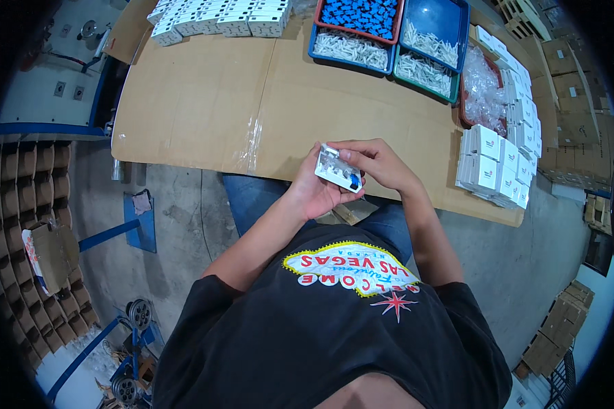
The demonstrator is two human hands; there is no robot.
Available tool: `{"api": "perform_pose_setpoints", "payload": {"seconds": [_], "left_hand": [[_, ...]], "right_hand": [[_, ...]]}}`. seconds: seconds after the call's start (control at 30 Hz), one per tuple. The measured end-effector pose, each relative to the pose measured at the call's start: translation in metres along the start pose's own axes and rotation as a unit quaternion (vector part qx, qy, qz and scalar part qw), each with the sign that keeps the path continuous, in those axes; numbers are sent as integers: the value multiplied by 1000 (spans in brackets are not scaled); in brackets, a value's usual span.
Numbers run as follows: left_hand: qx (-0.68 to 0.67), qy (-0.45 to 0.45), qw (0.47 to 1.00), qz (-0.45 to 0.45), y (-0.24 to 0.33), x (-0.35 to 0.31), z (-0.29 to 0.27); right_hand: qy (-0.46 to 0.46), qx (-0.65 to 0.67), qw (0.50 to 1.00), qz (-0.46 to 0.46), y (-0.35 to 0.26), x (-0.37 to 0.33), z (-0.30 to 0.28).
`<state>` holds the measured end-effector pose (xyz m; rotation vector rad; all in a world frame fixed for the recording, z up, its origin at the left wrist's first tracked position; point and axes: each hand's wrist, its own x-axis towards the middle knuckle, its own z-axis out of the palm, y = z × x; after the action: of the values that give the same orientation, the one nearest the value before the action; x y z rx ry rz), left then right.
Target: The person assembles small electrical components by hand. They place a small plastic bag containing white parts onto a white box, then insert a blue plastic piece into the box. They close the box and place it on a stack of similar boxes. The person repeats this process with another box, handling the parts and packaging materials directly.
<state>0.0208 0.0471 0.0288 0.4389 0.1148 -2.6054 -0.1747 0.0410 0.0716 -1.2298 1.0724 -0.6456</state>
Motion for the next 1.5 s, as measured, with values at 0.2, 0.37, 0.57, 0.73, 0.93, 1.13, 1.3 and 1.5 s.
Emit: {"api": "perform_pose_setpoints", "payload": {"seconds": [0.2, 0.37, 0.57, 0.73, 0.93, 1.13, 1.3, 1.5], "left_hand": [[-16, -7, 1000, -7, -2, 2, -7], [-37, -7, 999, -24, -2, 1, -8], [-41, -7, 999, -26, -2, 1, -9], [-41, 11, 999, -18, 0, -2, -4], [29, 59, 998, 24, -3, -8, -6], [95, 47, 994, 36, -6, -14, 5], [139, 105, 984, 32, -11, -14, 17], [204, 143, 966, 72, -14, -13, 34]], "right_hand": [[4, -3, 1000, 7, 3, 2, 2], [-17, -7, 1000, 20, 7, 1, -4], [-30, -18, 999, 23, 3, 0, -6], [-19, -7, 999, 31, 3, -3, 2], [-1, -41, 999, 5, 1, -11, 13], [18, -124, 991, -48, -14, -27, 21], [33, -142, 988, -53, -19, -40, 23], [67, -215, 967, -116, -18, -47, 26]]}}
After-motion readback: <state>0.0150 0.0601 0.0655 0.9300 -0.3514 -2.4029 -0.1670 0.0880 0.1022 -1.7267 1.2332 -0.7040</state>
